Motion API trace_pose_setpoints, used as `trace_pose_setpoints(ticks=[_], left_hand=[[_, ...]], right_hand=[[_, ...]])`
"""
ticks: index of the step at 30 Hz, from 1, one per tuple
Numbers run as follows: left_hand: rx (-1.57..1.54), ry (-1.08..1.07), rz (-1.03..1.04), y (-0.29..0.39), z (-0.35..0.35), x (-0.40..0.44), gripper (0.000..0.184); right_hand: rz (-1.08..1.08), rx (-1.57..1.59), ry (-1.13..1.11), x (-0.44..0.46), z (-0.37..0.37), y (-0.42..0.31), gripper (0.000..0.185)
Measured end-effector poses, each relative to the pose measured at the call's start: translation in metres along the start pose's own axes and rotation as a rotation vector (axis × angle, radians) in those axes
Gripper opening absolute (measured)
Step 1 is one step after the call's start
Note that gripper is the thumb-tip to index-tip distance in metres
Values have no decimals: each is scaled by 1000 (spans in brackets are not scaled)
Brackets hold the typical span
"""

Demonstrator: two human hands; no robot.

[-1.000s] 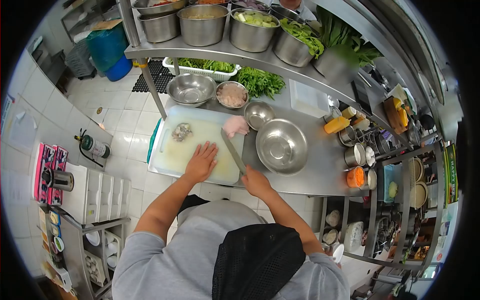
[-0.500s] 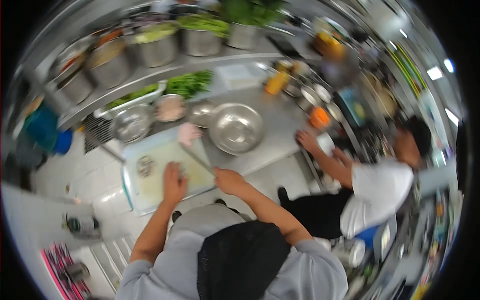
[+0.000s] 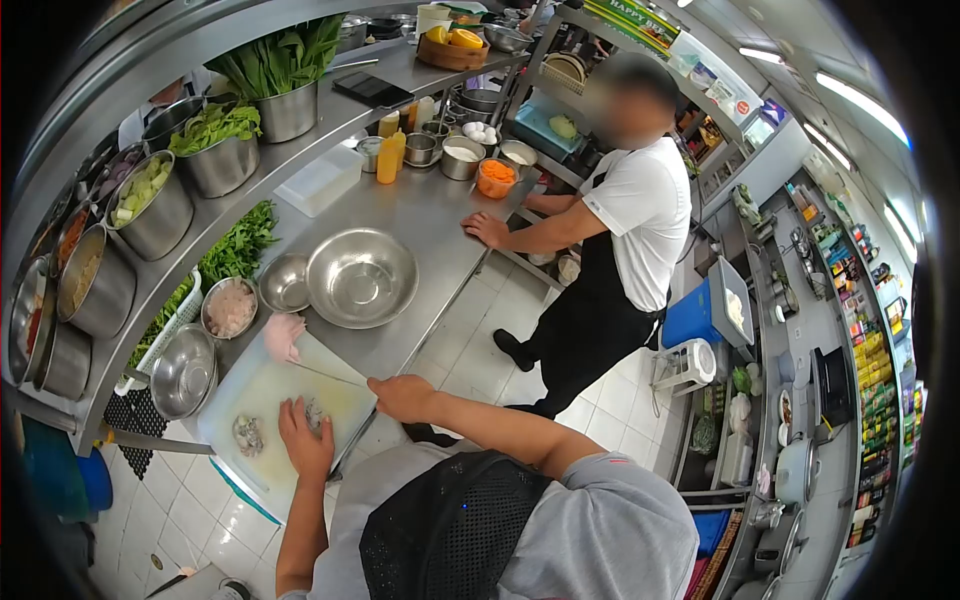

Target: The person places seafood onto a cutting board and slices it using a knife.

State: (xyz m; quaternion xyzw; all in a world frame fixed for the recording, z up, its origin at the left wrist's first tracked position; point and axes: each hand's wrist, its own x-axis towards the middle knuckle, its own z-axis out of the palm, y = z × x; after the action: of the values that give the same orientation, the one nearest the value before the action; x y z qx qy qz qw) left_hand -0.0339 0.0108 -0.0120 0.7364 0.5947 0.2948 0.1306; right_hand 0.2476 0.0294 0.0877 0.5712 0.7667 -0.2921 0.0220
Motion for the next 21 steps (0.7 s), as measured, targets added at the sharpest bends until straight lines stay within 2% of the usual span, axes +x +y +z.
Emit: trace_pose_setpoints(ticks=[5, 8, 13, 15, 21], left_hand=[[-13, 34, 6, -6, 5, -4, 70], [-19, 43, -20, -2, 1, -4, 68], [-25, 54, -29, 2, -2, -3, 66], [0, 92, 18, 1, -1, -2, 66], [-4, 74, -28, 2, -1, -2, 64]], right_hand=[[-43, 14, 28, 1, 7, 4, 49], [-44, 0, -24, 3, 3, 3, 42], [-68, -4, 15, 7, 2, 11, 35], [-91, -6, 21, 7, 7, 15, 34], [-123, 9, -2, 11, 3, 17, 35]])
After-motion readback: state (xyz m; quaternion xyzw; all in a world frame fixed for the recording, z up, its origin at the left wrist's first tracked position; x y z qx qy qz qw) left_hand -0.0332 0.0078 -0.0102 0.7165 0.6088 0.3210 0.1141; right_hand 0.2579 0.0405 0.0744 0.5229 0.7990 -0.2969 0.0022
